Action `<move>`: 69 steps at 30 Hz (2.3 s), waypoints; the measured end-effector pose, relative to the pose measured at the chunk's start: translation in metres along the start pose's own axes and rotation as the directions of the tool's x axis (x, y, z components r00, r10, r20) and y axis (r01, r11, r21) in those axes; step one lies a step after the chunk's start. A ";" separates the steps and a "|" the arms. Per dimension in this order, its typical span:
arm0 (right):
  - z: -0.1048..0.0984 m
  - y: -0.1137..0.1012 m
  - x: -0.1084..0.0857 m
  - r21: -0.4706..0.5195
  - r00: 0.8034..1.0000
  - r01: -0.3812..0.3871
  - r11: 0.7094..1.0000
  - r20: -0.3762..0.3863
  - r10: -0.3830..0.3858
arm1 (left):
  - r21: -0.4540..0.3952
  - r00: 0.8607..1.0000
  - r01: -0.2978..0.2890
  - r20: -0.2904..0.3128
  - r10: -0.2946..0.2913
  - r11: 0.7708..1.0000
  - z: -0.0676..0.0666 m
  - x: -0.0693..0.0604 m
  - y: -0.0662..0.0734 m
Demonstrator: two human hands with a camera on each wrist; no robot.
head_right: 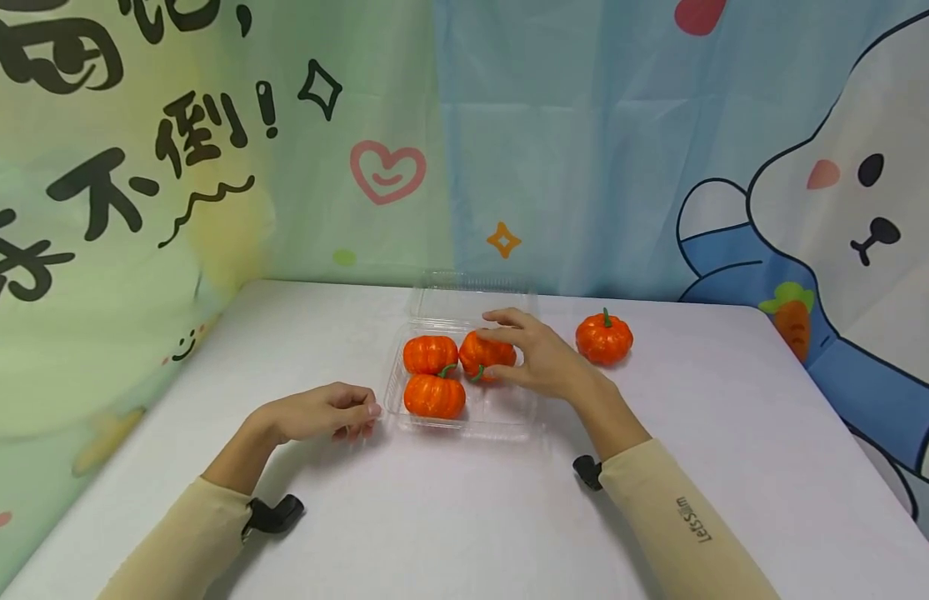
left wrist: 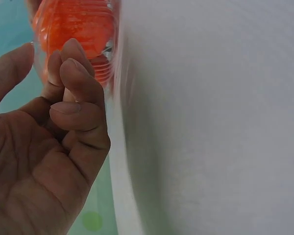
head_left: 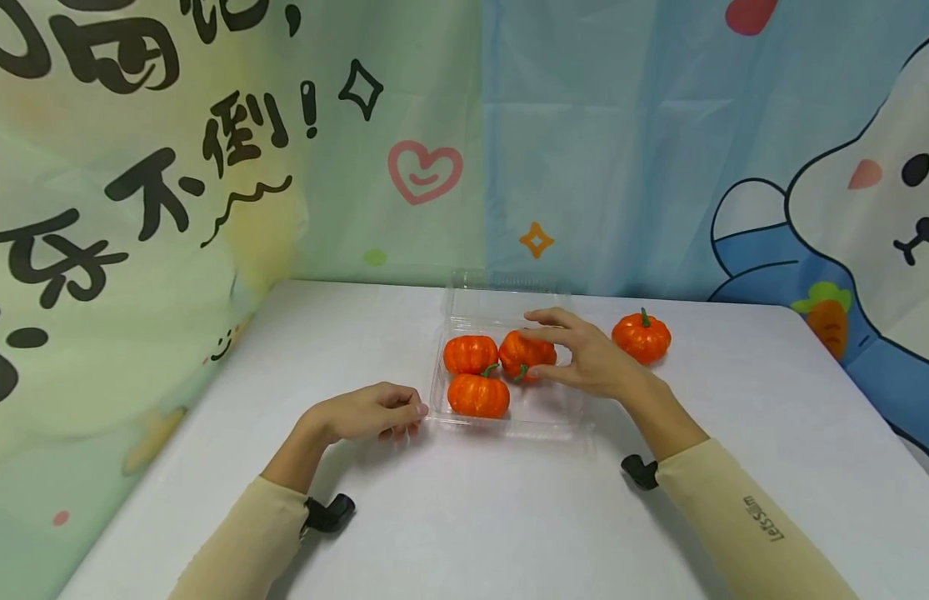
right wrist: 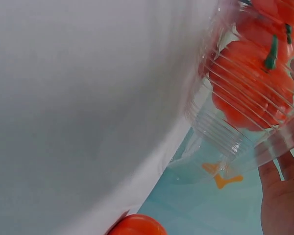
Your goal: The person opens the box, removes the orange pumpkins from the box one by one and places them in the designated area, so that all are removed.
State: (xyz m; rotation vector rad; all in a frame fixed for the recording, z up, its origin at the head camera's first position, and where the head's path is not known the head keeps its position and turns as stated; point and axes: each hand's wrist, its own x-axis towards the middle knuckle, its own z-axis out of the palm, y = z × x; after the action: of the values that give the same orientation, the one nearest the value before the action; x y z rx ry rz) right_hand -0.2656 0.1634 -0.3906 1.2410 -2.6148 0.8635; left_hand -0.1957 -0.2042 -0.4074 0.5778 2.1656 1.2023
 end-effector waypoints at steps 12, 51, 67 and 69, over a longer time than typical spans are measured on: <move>0.003 0.000 -0.003 0.014 1.000 -0.014 1.000 0.016 0.014 | 0.003 1.000 -0.017 0.008 0.017 1.000 0.000 0.002 0.002; -0.012 -0.006 -0.009 -0.024 0.986 -0.128 0.992 0.102 0.130 | -0.010 1.000 -0.013 0.004 0.013 1.000 0.000 0.002 0.001; -0.023 -0.004 -0.013 -0.007 0.999 -0.048 0.999 0.003 0.048 | -0.014 1.000 -0.004 0.003 0.004 1.000 0.000 0.001 0.001; -0.024 -0.004 -0.015 0.010 0.999 -0.033 0.999 -0.017 0.033 | -0.010 1.000 -0.009 0.004 0.009 1.000 0.000 0.001 0.001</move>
State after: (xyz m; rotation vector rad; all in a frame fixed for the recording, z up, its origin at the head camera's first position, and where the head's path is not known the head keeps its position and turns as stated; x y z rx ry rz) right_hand -0.2564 0.1844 -0.3744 1.1902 -2.6277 0.8900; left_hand -0.1964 -0.2034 -0.4063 0.5860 2.1552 1.2150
